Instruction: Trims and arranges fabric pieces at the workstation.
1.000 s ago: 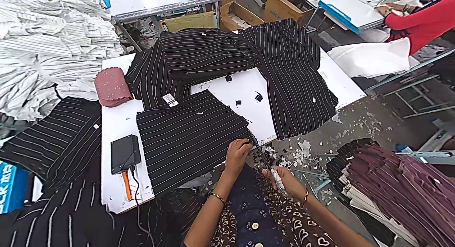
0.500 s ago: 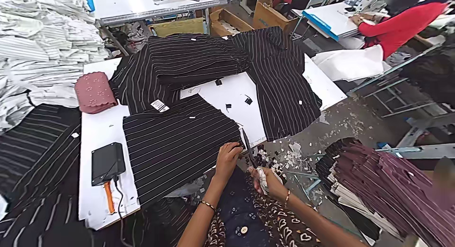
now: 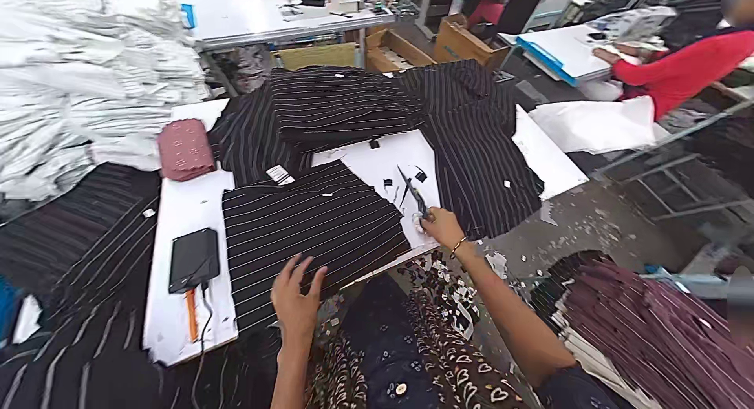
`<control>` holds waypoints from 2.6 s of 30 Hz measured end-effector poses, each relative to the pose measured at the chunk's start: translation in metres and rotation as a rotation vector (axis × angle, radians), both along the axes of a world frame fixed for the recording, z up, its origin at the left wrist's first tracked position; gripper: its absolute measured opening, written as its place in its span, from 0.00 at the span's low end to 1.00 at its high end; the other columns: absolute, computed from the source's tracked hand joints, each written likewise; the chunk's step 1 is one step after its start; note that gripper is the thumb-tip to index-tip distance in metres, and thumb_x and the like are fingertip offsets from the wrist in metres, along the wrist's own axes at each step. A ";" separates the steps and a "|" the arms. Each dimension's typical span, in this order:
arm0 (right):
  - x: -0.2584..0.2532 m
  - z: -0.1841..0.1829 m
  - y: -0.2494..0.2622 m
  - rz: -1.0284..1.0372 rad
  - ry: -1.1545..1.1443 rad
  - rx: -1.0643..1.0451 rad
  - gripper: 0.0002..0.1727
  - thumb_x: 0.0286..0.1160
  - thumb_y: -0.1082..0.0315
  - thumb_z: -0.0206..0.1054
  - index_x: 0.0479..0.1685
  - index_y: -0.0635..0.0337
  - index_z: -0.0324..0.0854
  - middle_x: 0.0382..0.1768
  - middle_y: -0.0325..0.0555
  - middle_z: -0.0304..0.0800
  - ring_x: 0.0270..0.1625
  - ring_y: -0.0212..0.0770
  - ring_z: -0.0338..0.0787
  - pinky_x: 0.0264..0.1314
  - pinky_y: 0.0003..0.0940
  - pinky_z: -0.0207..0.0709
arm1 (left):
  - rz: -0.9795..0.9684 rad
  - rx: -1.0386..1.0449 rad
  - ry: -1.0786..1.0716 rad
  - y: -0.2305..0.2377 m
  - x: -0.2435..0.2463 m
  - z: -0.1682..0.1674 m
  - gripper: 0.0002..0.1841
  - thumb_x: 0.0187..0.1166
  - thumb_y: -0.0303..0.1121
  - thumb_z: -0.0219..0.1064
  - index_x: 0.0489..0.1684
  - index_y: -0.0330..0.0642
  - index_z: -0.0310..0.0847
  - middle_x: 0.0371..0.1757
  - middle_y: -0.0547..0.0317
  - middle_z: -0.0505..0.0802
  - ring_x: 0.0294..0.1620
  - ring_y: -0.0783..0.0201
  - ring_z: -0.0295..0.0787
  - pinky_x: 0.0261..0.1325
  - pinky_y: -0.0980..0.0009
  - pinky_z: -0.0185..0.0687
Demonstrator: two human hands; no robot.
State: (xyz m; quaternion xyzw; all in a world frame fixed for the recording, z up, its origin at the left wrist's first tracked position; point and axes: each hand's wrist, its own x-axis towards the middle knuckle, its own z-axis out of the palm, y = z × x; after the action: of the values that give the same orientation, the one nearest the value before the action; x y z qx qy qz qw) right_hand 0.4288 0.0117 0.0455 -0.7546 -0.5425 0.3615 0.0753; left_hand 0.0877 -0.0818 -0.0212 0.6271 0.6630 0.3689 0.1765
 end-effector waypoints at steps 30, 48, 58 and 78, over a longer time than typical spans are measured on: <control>-0.024 0.005 0.121 0.197 0.022 0.659 0.10 0.81 0.73 0.66 0.49 0.65 0.93 0.47 0.60 0.93 0.54 0.57 0.92 0.63 0.57 0.81 | 0.552 -0.115 -1.339 -0.012 -0.073 0.086 0.11 0.88 0.24 0.49 0.51 0.41 0.80 0.37 0.65 0.97 0.35 0.74 0.95 0.37 0.75 0.93; -0.162 0.066 -0.019 0.504 0.623 0.577 0.47 0.63 0.54 0.81 0.81 0.72 0.67 0.70 0.61 0.84 0.68 0.48 0.89 0.69 0.46 0.83 | 0.084 0.090 -1.336 0.073 0.023 0.197 0.11 0.83 0.23 0.55 0.59 0.35 0.75 0.45 0.58 0.95 0.46 0.69 0.95 0.54 0.70 0.93; -0.091 0.163 0.169 0.412 0.114 0.878 0.14 0.73 0.78 0.70 0.55 0.64 0.92 0.50 0.58 0.96 0.52 0.56 0.95 0.57 0.61 0.82 | 0.052 0.072 -1.678 0.241 -0.014 0.261 0.09 0.89 0.29 0.51 0.37 0.50 0.74 0.30 0.68 0.87 0.31 0.77 0.87 0.42 0.82 0.86; -0.047 -0.014 0.257 0.395 -0.051 0.555 0.26 0.89 0.67 0.53 0.84 0.64 0.70 0.87 0.62 0.66 0.90 0.60 0.62 0.91 0.58 0.54 | 0.051 -0.101 -0.074 0.285 -0.019 0.034 0.32 0.87 0.39 0.61 0.86 0.29 0.61 0.74 0.36 0.84 0.78 0.39 0.77 0.83 0.42 0.64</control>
State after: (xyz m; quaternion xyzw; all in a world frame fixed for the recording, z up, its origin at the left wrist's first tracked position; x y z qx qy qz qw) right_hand 0.3817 0.2686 0.0316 -0.5946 -0.7574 0.1886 0.1928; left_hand 0.0690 0.2035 0.0131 0.5862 0.6897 0.3620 0.2228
